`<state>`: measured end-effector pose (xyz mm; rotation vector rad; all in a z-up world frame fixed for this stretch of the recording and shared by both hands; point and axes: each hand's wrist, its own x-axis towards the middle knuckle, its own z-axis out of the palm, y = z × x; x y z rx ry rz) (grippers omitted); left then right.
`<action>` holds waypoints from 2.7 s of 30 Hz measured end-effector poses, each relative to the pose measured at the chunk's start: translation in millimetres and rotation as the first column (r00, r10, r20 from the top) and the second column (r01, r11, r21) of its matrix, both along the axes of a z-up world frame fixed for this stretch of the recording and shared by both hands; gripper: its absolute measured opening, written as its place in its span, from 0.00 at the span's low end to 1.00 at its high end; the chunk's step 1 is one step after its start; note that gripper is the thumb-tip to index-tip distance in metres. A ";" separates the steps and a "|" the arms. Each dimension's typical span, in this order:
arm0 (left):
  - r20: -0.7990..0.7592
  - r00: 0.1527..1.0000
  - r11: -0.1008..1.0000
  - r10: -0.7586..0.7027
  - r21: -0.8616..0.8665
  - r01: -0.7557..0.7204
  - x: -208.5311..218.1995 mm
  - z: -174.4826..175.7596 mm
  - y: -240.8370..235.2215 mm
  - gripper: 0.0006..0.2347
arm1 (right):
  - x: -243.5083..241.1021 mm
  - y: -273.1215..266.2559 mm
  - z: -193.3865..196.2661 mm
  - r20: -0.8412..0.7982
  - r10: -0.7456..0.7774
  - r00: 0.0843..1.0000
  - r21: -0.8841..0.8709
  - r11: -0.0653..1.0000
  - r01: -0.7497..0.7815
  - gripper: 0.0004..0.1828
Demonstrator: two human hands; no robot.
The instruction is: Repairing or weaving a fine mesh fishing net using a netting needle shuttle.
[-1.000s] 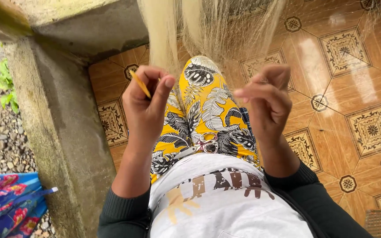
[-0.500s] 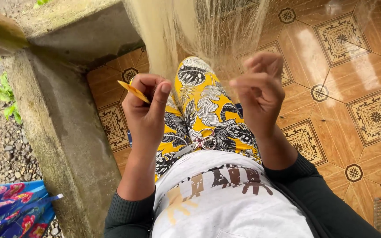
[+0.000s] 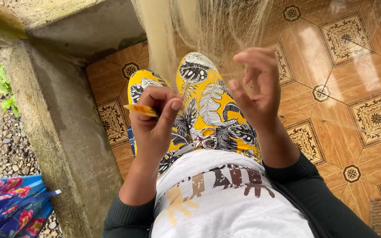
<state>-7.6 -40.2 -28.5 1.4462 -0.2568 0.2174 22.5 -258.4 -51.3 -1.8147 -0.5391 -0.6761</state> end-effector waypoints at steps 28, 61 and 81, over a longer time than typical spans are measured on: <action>-0.172 0.955 0.915 -0.241 -0.370 0.164 2.1 -13.5 2.7 0.06 | -7.2 -26.2 2.2 -0.196 0.147 0.969 0.430 0.902 -0.050 0.05; -0.106 0.992 0.998 -0.064 -0.015 0.063 25.5 -20.5 2.6 0.09 | -16.8 -21.6 -24.3 -0.051 0.434 0.899 0.699 0.659 -0.279 0.19; -0.044 0.996 0.994 -0.079 -0.083 0.076 32.6 -14.2 -4.6 0.06 | 1.9 2.5 -28.3 0.151 -0.050 0.987 -0.025 0.998 0.055 0.15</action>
